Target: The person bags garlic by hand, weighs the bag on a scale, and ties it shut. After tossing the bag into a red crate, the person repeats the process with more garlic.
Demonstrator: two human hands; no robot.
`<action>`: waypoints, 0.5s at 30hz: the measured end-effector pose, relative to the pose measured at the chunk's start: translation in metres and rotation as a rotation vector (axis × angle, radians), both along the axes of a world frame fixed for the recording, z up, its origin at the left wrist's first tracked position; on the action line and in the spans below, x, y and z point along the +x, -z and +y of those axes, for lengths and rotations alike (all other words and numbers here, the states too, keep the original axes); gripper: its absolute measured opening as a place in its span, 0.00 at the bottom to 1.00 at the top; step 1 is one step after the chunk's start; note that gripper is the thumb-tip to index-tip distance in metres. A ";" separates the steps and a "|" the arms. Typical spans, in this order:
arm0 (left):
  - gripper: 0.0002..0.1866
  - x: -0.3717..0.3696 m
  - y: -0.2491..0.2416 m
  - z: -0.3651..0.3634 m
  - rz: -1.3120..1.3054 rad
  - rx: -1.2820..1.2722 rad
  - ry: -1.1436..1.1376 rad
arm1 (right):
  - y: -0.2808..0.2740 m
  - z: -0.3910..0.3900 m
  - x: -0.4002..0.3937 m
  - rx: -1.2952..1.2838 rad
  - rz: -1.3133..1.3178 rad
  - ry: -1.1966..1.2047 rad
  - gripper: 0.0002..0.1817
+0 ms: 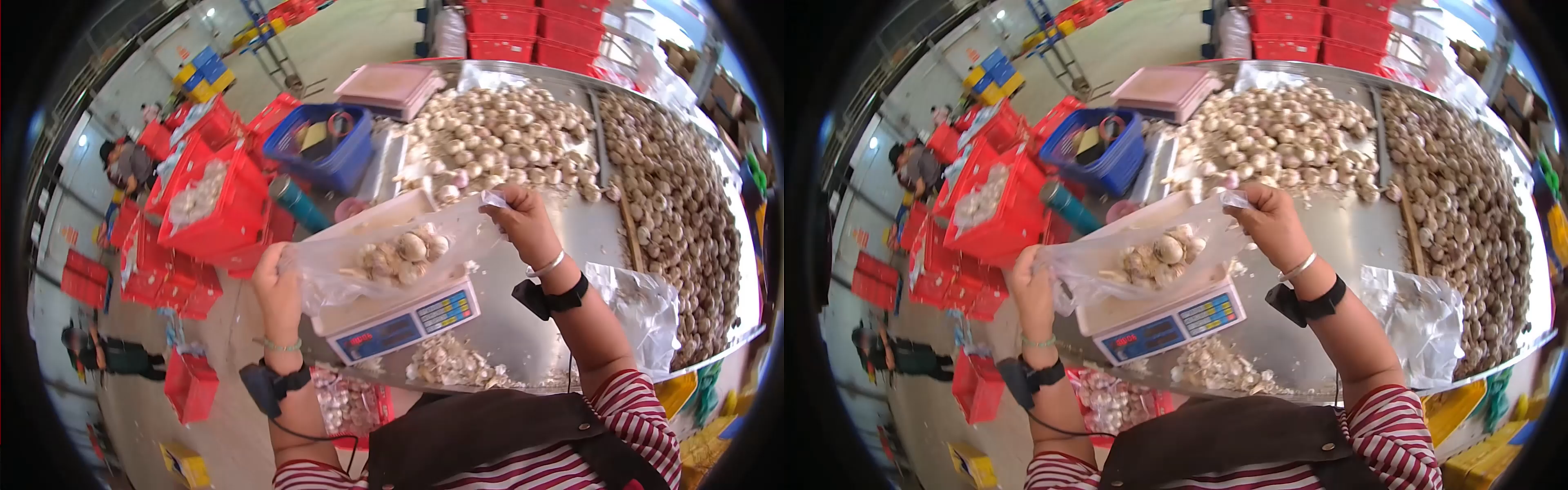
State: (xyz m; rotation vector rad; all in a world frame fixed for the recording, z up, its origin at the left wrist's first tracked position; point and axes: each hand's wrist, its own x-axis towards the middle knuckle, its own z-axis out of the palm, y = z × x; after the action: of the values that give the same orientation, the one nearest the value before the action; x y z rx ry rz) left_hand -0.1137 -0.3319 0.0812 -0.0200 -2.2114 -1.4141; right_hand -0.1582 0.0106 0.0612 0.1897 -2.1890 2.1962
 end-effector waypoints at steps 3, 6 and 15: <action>0.07 0.007 0.024 -0.042 -0.164 -0.128 0.023 | 0.019 -0.036 -0.007 0.023 -0.059 -0.055 0.03; 0.07 0.016 0.049 -0.065 -0.225 -0.104 0.021 | 0.030 -0.045 -0.011 0.101 -0.177 -0.058 0.07; 0.09 0.039 0.069 -0.068 -0.222 0.019 -0.055 | 0.014 -0.037 -0.010 0.259 -0.116 -0.137 0.05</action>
State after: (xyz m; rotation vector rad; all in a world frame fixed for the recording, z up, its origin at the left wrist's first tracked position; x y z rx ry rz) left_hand -0.0749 -0.3997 0.0122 0.2126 -2.3561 -1.4684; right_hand -0.1682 -0.0265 0.0471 0.2317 -2.5948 2.0269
